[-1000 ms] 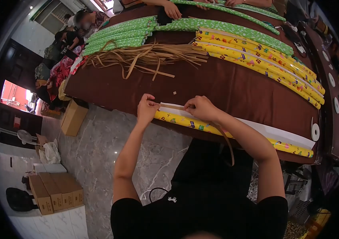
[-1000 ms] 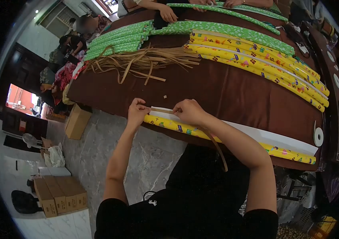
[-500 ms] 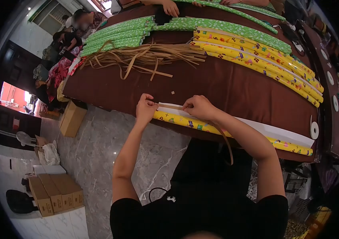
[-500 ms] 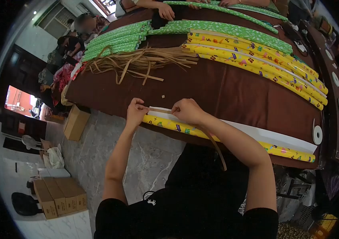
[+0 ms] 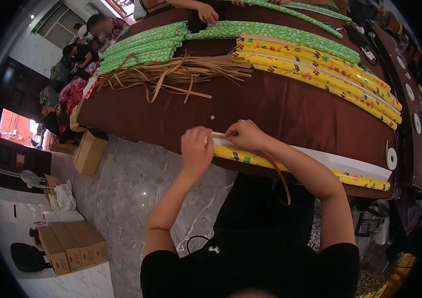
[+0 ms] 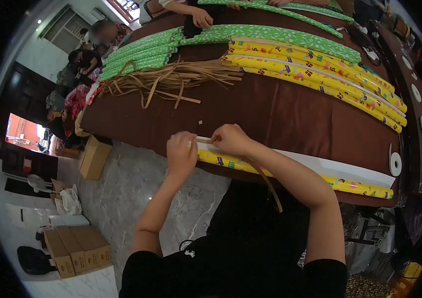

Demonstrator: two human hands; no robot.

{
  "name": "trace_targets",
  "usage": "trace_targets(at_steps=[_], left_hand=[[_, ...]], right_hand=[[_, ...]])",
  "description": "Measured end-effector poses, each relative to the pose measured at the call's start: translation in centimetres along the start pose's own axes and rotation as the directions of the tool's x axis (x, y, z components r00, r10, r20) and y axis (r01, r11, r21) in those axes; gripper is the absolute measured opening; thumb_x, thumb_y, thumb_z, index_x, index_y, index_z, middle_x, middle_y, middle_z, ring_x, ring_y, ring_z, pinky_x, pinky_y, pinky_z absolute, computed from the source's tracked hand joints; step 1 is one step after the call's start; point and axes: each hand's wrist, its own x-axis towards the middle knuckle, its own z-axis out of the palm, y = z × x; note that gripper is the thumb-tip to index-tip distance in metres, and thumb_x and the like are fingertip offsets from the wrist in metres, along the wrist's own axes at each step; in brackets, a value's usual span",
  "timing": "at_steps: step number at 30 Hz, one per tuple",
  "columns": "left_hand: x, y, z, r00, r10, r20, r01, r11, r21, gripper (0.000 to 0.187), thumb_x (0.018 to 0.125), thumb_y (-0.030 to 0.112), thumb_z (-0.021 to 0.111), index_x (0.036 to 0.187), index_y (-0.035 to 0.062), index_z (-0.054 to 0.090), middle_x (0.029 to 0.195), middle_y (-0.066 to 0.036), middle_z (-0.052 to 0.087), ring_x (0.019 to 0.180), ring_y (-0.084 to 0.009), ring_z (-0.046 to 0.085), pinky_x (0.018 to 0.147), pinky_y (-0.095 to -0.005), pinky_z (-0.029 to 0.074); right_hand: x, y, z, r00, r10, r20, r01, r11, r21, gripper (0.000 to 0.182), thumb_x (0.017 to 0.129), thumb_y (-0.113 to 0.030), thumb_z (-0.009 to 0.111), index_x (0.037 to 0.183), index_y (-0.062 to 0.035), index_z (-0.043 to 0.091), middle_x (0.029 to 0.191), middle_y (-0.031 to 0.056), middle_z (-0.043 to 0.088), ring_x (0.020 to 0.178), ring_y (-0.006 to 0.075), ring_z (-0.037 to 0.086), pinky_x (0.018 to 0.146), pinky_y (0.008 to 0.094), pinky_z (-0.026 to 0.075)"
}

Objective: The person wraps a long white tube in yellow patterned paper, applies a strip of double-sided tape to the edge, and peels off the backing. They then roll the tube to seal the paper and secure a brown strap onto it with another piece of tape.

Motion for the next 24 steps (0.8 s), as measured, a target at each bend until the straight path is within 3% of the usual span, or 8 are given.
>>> trace_targets(at_steps=[3,9,12,14,17,21,23,24], left_hand=[[-1.4,2.4,1.3,0.996,0.072,0.054,-0.070,0.997,-0.038,0.017,0.083,0.009,0.061,0.099,0.0025,0.061,0.101,-0.011,0.062,0.094,-0.0304,0.058,0.083,-0.0418,0.045],[-2.5,2.7,2.6,0.996,-0.020,0.090,0.025,0.998,-0.062,0.023,0.088,0.013,0.057,0.106,-0.0003,0.061,0.105,-0.013,0.062,0.097,-0.0314,0.058,0.087,-0.0429,0.046],[-2.7,2.5,2.7,0.993,0.015,0.115,-0.012,1.000,-0.026,0.023,0.088,0.013,0.057,0.107,0.0006,0.061,0.107,-0.013,0.061,0.098,-0.0307,0.058,0.087,-0.0430,0.045],[-2.7,2.5,2.6,0.993,0.019,0.117,-0.015,0.999,-0.033,0.023,0.088,0.014,0.057,0.107,0.0014,0.062,0.108,-0.013,0.061,0.098,-0.0304,0.058,0.087,-0.0428,0.045],[-2.9,2.6,2.6,0.993,0.025,0.114,-0.022,0.999,-0.024,0.023,0.089,0.015,0.057,0.108,0.0031,0.063,0.108,-0.012,0.061,0.097,-0.0301,0.058,0.087,-0.0423,0.044],[-3.0,2.5,2.5,0.992,0.033,0.122,-0.030,0.999,-0.022,0.024,0.089,0.015,0.057,0.109,0.0043,0.064,0.109,-0.012,0.061,0.096,-0.0302,0.057,0.086,-0.0420,0.044],[-3.0,2.4,2.6,0.991,0.025,0.131,-0.023,1.000,-0.016,0.025,0.089,0.015,0.057,0.110,0.0045,0.064,0.109,-0.012,0.061,0.096,-0.0301,0.057,0.087,-0.0421,0.044],[-3.0,2.5,2.6,0.991,0.015,0.136,-0.014,1.000,-0.007,0.025,0.089,0.015,0.057,0.111,0.0047,0.064,0.109,-0.012,0.061,0.096,-0.0301,0.057,0.087,-0.0421,0.044]], right_hand=[[-0.1,0.1,0.1,1.000,-0.022,-0.014,0.022,1.000,-0.013,0.020,0.076,-0.017,0.067,0.089,-0.0046,0.075,0.084,0.0150,0.071,0.080,0.0291,0.069,0.080,0.0370,0.054],[-0.1,0.4,0.1,0.999,-0.030,-0.030,0.031,0.999,0.029,0.022,0.074,-0.019,0.069,0.088,-0.0022,0.072,0.082,0.0157,0.070,0.079,0.0302,0.068,0.077,0.0385,0.054],[-0.2,0.1,-0.3,0.999,-0.038,-0.032,0.038,0.999,0.002,0.030,0.074,-0.022,0.072,0.093,-0.0009,0.064,0.080,0.0156,0.068,0.077,0.0315,0.067,0.073,0.0402,0.053],[-0.5,-0.3,-1.3,0.999,0.010,0.048,-0.009,1.000,-0.014,0.040,0.075,-0.027,0.074,0.100,-0.0018,0.056,0.079,0.0157,0.066,0.076,0.0323,0.066,0.070,0.0405,0.051],[-1.2,-1.2,-2.6,0.989,0.010,0.147,-0.012,1.000,0.011,0.044,0.077,-0.030,0.075,0.103,-0.0017,0.053,0.081,0.0157,0.066,0.074,0.0318,0.065,0.069,0.0401,0.051],[-3.5,-1.9,-3.4,0.982,0.100,0.158,-0.106,0.994,0.034,0.037,0.083,-0.023,0.072,0.103,-0.0015,0.051,0.081,0.0148,0.065,0.073,0.0293,0.065,0.065,0.0375,0.051],[-5.8,-0.4,-3.9,0.969,0.163,0.185,-0.213,0.932,0.294,0.029,0.087,-0.016,0.068,0.103,-0.0025,0.047,0.080,0.0116,0.065,0.069,0.0200,0.063,0.060,0.0319,0.051],[-7.1,-0.3,-4.4,0.968,0.172,0.181,-0.220,0.931,0.292,0.029,0.087,-0.016,0.068,0.103,-0.0025,0.047,0.080,0.0116,0.065,0.069,0.0200,0.063,0.060,0.0319,0.051]])
